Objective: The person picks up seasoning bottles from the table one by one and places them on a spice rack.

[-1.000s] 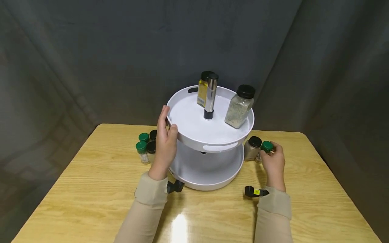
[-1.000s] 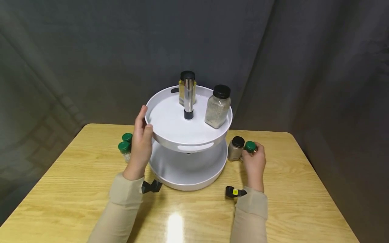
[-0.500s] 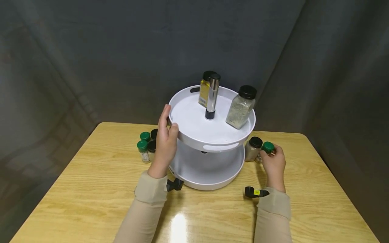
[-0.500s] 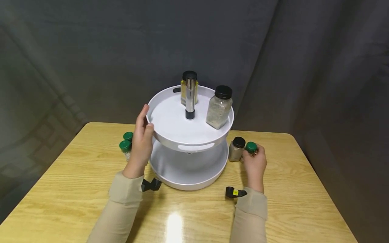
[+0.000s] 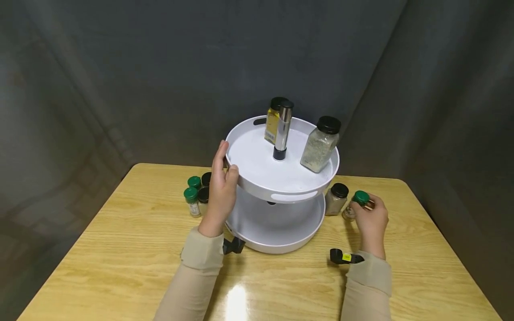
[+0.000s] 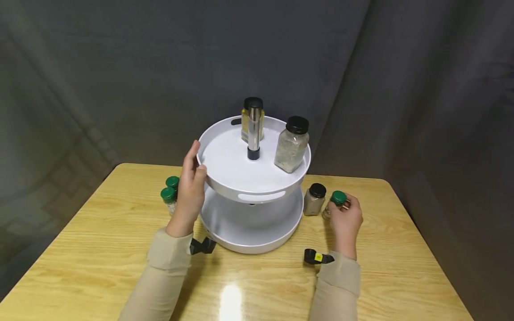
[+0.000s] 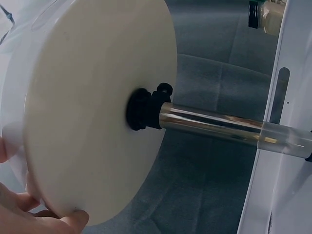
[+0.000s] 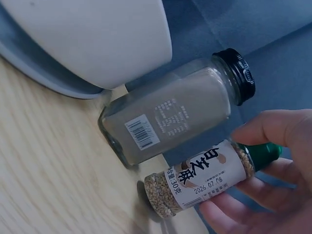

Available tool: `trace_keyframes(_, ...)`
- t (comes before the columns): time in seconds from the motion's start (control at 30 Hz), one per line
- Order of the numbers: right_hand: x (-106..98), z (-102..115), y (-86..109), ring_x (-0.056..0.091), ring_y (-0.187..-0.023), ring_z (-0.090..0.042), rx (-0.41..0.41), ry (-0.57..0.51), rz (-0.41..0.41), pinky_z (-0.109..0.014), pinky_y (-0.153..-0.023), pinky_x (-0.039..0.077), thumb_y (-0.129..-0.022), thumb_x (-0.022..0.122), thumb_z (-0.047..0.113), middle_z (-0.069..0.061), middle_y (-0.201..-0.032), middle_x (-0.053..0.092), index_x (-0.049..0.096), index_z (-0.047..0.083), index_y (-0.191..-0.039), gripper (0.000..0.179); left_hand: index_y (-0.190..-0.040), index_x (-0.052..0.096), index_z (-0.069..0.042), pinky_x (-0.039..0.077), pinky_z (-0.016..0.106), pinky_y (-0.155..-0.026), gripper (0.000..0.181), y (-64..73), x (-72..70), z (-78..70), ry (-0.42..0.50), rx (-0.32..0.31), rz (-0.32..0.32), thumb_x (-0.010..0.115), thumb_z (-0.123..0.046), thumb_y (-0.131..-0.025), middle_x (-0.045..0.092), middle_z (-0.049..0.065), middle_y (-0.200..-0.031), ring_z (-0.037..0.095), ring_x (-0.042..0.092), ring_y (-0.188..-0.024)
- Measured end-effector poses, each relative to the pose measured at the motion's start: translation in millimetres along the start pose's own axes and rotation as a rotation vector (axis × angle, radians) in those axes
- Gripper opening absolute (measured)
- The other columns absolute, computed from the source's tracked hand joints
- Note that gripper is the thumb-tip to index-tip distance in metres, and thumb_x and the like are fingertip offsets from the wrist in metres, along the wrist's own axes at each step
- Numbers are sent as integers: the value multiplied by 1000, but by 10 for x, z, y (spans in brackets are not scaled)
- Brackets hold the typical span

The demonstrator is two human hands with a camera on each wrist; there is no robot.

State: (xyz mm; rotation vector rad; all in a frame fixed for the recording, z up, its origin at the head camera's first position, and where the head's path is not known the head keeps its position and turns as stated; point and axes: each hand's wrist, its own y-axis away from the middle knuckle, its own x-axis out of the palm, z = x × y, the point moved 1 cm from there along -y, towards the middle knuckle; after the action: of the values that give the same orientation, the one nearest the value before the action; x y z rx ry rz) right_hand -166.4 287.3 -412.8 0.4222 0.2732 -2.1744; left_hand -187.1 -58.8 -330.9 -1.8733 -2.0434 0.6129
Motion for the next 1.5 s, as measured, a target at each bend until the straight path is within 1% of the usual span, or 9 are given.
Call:
trace_keyframes(0.13,-38,25,8,57,-116,-33,-17,11,-30,-3,-63,38,-94,65,12,-25,-136,53,49,-3,-144,54,-158,25,-1,24,40,-122,65,-13,6,4,3,15,3,42,-21,-98,14,11,-168,24,18,-154)
trace_keyframes(0.3,-67,103,32,55,-100,-14,-55,15,-67,-5,-64,41,-94,69,17,-19,-131,56,54,2,-142,52,-158,25,-1,24,41,-122,65,-33,15,-29,11,33,14,42,-22,-99,14,10,-168,23,18,-154)
trace_keyframes(0.4,-90,149,57,53,-94,-8,-69,21,-85,-5,-64,42,-93,70,21,-17,-130,58,56,4,-141,53,-159,25,-2,25,42,-121,65,-34,22,-34,16,29,22,42,-22,-99,13,10,-169,24,18,-154)
trace_keyframes(0.67,-180,255,126,52,-94,-9,-81,39,-113,-7,-67,41,-93,72,28,-14,-128,58,57,7,-142,55,-159,24,-2,26,43,-120,66,-23,38,-12,34,20,29,43,-22,-99,11,10,-169,26,17,-154)
trace_keyframes(0.83,-214,348,176,49,-93,-6,-83,29,-130,-12,-68,42,-92,73,35,-5,-120,57,59,10,-141,57,-159,24,-3,25,39,-121,65,-29,58,-17,22,15,26,43,-20,-99,12,8,-169,22,17,-154)
trace_keyframes(1.07,-231,504,275,48,-89,-3,-112,-38,-169,-15,-69,43,-90,76,37,10,-108,56,63,13,-138,55,-159,26,-5,26,40,-120,64,-18,64,-15,16,-4,15,43,-20,-99,13,7,-169,22,19,-153)
trace_keyframes(1.27,-220,684,426,52,-88,-4,-204,-104,-217,-13,-68,44,-90,78,35,16,-101,57,67,14,-134,50,-158,27,-4,26,41,-120,62,-13,38,-28,11,7,0,43,-17,-99,13,7,-169,22,19,-153)
trace_keyframes(1.4,-167,807,540,54,-87,-7,-308,-159,-222,-17,-74,47,-91,78,28,17,-100,59,69,10,-130,44,-158,28,-3,25,43,-121,62,5,10,-7,23,13,-20,42,-16,-99,14,9,-168,23,19,-153)
trace_keyframes(1.5,-160,886,609,55,-84,-9,-392,-183,-221,-18,-75,48,-90,79,22,17,-97,61,71,8,-126,40,-158,28,-3,25,42,-121,62,11,15,24,30,12,-15,43,-16,-99,14,9,-168,23,19,-153)
